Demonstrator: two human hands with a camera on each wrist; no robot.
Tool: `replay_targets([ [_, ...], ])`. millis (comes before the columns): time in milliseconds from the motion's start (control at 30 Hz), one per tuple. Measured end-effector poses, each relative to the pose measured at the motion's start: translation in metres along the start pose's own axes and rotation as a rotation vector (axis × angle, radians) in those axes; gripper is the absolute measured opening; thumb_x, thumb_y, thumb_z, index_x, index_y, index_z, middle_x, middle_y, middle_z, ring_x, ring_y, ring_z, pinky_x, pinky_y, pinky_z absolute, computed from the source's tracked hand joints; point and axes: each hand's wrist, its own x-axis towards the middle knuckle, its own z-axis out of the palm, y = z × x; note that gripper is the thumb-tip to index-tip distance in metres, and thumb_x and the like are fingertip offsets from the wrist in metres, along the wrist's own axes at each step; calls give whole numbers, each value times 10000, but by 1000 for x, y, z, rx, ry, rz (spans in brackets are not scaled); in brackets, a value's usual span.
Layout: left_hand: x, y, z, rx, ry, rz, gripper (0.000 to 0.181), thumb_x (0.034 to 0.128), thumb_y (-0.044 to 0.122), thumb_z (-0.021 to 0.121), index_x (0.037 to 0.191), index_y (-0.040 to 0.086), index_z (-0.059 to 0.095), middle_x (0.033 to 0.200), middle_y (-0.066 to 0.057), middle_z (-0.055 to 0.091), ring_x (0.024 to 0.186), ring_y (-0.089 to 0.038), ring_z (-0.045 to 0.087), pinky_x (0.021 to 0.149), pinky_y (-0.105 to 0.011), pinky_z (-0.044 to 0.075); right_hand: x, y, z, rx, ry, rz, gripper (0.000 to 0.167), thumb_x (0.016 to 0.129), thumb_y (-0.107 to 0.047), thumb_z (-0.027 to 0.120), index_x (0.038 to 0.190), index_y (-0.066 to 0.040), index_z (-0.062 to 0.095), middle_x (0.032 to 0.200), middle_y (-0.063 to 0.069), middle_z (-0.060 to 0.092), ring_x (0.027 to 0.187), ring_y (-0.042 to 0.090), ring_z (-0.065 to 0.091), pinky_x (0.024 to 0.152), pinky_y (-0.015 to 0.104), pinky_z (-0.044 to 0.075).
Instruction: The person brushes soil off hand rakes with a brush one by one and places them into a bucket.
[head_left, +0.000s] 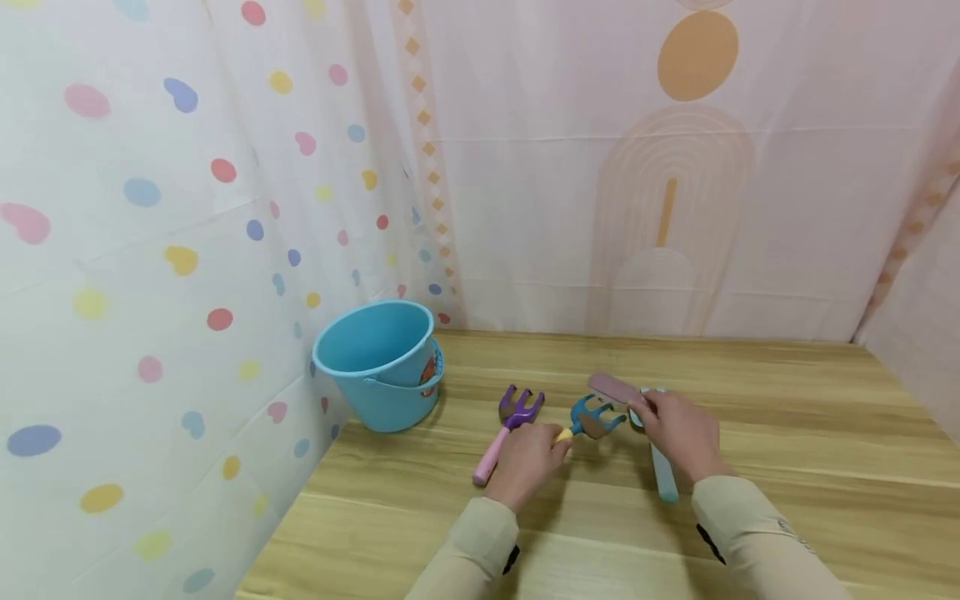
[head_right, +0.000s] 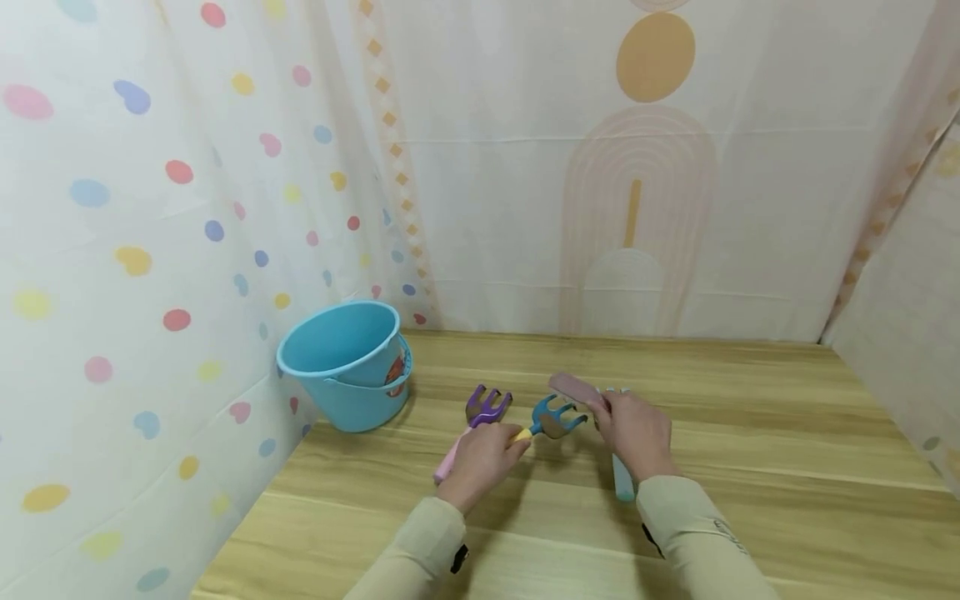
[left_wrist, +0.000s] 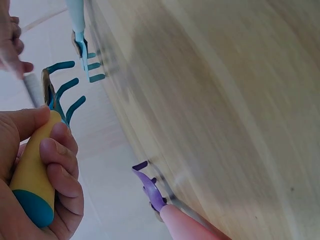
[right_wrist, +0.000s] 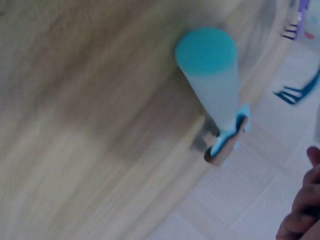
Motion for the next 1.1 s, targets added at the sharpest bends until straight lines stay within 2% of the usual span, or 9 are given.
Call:
replay_targets([
  [100,1,0,1,3,-4,-12,225,971,304,641,792,168,640,566,97,452,458,-48,400,429,-221,309,1,1,-7,27,-37,-67,289,973,-406,617,919,-145,729,611,-32,503,536,134,430,456,310,316],
  [167,1,0,0,1,-16,-6,252,978,303,630,766,169,613,562,94,451,456,-48,399,428,-223,310,1,-2,-9,28,-63,-132,289,961,-409,634,792,-176,658,578,-69,438,526,110,398,469,296,304],
  [267,2,1,-1,14,-30,19,289,986,311,615,733,178,572,568,96,445,468,-44,395,442,-222,310,-1,-8,-10,0,-96,-226,266,947,-378,659,769,-183,628,571,-99,431,511,83,379,481,276,307],
  [333,3,3,-1,28,-31,40,301,988,311,614,723,181,558,569,94,442,473,-45,395,447,-222,312,-2,-10,-8,-32,-114,-242,250,942,-373,662,793,-174,634,586,-102,455,510,77,386,482,271,320],
  [500,2,6,0,115,-8,69,329,984,330,617,697,189,543,557,96,427,469,-50,387,448,-220,307,-3,-13,-3,-99,-127,-177,216,942,-362,661,865,-162,688,615,-78,526,526,105,433,484,292,353],
  [700,1,10,2,154,15,86,371,976,350,624,658,193,515,543,90,417,465,-61,386,438,-226,303,-2,-12,1,-129,-125,-89,253,955,-387,637,909,-152,719,615,-52,552,533,127,463,472,305,368],
  [900,0,12,5,150,22,98,393,965,351,640,637,192,494,535,92,402,471,-61,384,438,-220,299,-2,-8,3,-154,-102,-59,262,954,-400,634,872,-159,696,576,-55,501,511,134,443,453,306,347],
  [1100,-1,12,6,129,22,91,406,972,337,630,628,192,472,538,90,400,473,-61,385,438,-221,299,-2,-6,6,-144,-81,-44,282,960,-379,635,985,-117,736,572,-40,516,499,143,444,443,307,343],
])
